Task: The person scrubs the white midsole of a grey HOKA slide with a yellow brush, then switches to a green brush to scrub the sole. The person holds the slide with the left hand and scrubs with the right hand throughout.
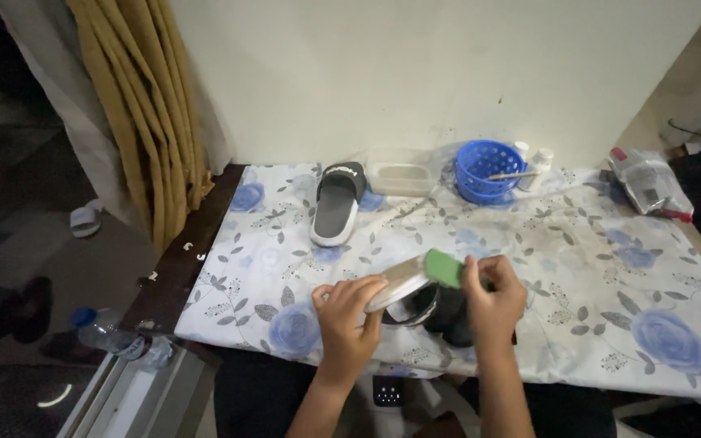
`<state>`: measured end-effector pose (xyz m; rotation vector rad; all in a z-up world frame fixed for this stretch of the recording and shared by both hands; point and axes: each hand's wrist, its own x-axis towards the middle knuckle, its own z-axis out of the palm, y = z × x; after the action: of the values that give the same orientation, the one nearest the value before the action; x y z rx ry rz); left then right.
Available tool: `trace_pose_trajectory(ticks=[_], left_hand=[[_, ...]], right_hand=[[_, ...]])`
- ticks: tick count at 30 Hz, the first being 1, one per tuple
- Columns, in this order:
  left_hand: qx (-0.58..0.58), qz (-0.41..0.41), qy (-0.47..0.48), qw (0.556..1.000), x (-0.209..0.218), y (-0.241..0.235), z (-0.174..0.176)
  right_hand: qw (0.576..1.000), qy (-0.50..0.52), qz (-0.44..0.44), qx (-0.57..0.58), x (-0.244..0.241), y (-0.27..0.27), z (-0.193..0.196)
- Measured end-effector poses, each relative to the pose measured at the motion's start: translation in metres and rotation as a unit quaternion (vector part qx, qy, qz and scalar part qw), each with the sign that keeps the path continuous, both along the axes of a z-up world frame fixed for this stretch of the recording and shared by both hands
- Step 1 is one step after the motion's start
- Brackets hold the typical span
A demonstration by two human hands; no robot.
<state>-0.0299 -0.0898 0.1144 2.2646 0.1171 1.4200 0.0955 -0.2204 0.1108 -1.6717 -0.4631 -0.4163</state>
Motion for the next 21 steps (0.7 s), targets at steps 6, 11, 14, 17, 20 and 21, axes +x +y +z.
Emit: trace_pose_trajectory(ticks=[6, 11, 14, 17, 20, 21], left_hand=[[-0.014, 0.016, -0.026, 0.999, -0.008, 0.011, -0.01], [0.001, 0.028, -0.064, 0.998, -0.016, 0.011, -0.022], [0.01, 0.051, -0.105, 0.993, -0.007, 0.019, -0.036], [0.005, 0.064, -0.131, 0.989, -0.004, 0.028, -0.054], [-0.034, 0.068, -0.159, 0.984, 0.016, 0.036, -0.079], [-0.066, 0.074, -0.162, 0.982, 0.022, 0.038, -0.091]], right_hand=[[0.988, -0.013, -0.026, -0.154, -0.039, 0.015, 0.005], [0.981, 0.097, -0.082, -0.145, -0.044, 0.026, 0.011], [0.97, -0.054, -0.104, -0.215, -0.063, 0.036, -0.004], [0.955, -0.031, -0.118, -0.271, -0.06, 0.037, 0.001], [0.961, 0.128, -0.08, -0.233, -0.041, 0.025, 0.005], [0.976, 0.124, -0.055, -0.171, -0.036, 0.02, 0.001]])
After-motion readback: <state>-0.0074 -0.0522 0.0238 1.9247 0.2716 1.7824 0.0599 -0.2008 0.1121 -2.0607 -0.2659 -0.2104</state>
